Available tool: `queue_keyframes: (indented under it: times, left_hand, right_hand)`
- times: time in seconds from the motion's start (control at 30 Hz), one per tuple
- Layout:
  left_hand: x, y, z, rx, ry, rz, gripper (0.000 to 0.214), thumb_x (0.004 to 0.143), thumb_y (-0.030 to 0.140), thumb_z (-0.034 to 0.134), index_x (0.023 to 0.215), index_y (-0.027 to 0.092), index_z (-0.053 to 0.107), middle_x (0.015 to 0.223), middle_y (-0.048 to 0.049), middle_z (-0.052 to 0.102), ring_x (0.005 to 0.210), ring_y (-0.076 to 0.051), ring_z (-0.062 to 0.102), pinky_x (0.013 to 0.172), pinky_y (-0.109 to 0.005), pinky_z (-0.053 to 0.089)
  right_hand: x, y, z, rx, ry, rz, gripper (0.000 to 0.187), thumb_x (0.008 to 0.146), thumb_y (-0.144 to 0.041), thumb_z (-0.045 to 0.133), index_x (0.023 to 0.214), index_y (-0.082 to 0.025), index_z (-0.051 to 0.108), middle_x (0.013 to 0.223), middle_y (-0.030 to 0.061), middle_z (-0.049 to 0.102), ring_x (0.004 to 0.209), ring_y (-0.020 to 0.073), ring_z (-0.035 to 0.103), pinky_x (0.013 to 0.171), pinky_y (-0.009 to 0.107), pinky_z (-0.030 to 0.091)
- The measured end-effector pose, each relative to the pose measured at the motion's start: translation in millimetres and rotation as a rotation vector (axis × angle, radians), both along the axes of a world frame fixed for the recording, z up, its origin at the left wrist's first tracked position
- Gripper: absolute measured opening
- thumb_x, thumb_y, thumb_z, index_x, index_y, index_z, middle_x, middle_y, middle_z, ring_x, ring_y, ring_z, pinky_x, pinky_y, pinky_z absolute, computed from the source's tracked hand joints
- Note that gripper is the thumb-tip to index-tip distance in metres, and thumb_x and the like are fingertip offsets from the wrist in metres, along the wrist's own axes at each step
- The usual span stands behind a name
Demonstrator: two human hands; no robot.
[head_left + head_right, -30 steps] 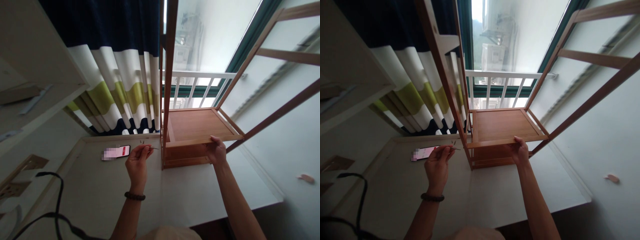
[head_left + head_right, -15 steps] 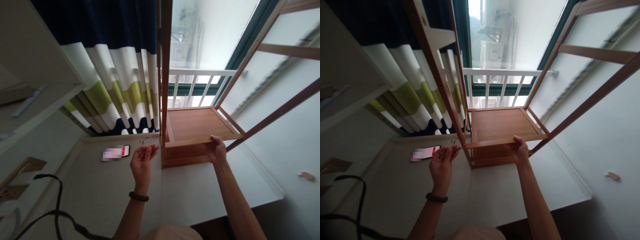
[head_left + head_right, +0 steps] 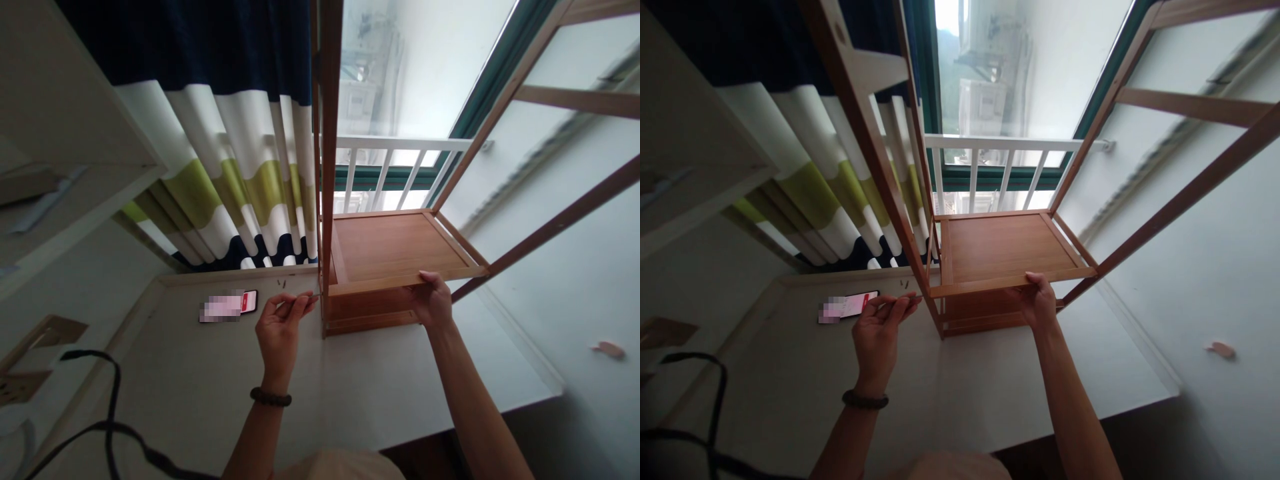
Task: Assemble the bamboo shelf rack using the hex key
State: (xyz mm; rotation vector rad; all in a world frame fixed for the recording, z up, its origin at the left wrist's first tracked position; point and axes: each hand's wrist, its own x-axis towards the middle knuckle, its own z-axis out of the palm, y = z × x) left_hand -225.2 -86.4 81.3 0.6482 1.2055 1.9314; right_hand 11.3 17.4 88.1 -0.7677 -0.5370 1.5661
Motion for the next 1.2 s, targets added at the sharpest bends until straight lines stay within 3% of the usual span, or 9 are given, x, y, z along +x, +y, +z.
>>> queue_keyframes:
  times: [0.17, 0.4, 0.77, 1.2]
  left_hand:
    - [-2.4, 2.4, 1.9, -0.014, -0.068, -0.044, 0.023, 0.069, 0.023, 0.07, 0.078, 0.015, 0.051, 0.079, -0.0056, 0.072, 0.073, -0.019, 0.069, 0.072, -0.032, 0.056]
    - [-12.1, 4.1, 8.2, -0.032, 0.082, -0.073, 0.025, 0.064, 0.021, 0.073, 0.075, 0.015, 0.052, 0.074, -0.0057, 0.071, 0.07, -0.022, 0.069, 0.07, -0.036, 0.057]
    - [-9.3, 2.2, 1.9, -0.016, 0.053, -0.039, 0.024, 0.067, 0.022, 0.072, 0.077, 0.015, 0.052, 0.076, -0.0051, 0.071, 0.071, -0.021, 0.069, 0.072, -0.038, 0.057]
    - [-3.1, -0.3, 7.8, -0.06, 0.066, 0.002, 0.026, 0.066, 0.025, 0.072, 0.076, 0.014, 0.052, 0.076, -0.0066, 0.071, 0.068, -0.021, 0.069, 0.07, -0.038, 0.058]
  right_hand:
    - [1.6, 0.2, 2.4, 0.012, 0.005, 0.006, 0.009, 0.065, -0.015, 0.053, 0.07, -0.017, 0.059, 0.071, 0.0006, 0.068, 0.07, 0.0164, 0.065, 0.066, 0.029, 0.058]
    - [0.5, -0.8, 6.4, -0.06, -0.023, -0.005, 0.007, 0.065, -0.014, 0.053, 0.069, -0.016, 0.058, 0.068, 0.0001, 0.066, 0.065, 0.0154, 0.064, 0.06, 0.029, 0.059]
    - [-1.4, -2.4, 5.3, -0.08, -0.017, -0.035, 0.008, 0.063, -0.013, 0.053, 0.069, -0.017, 0.057, 0.069, -0.0004, 0.066, 0.067, 0.0152, 0.064, 0.058, 0.03, 0.059]
    - [-2.9, -3.0, 5.9, -0.088, -0.012, -0.05, 0.006, 0.063, -0.013, 0.053, 0.067, -0.016, 0.056, 0.066, -0.0002, 0.066, 0.063, 0.0149, 0.064, 0.057, 0.029, 0.058]
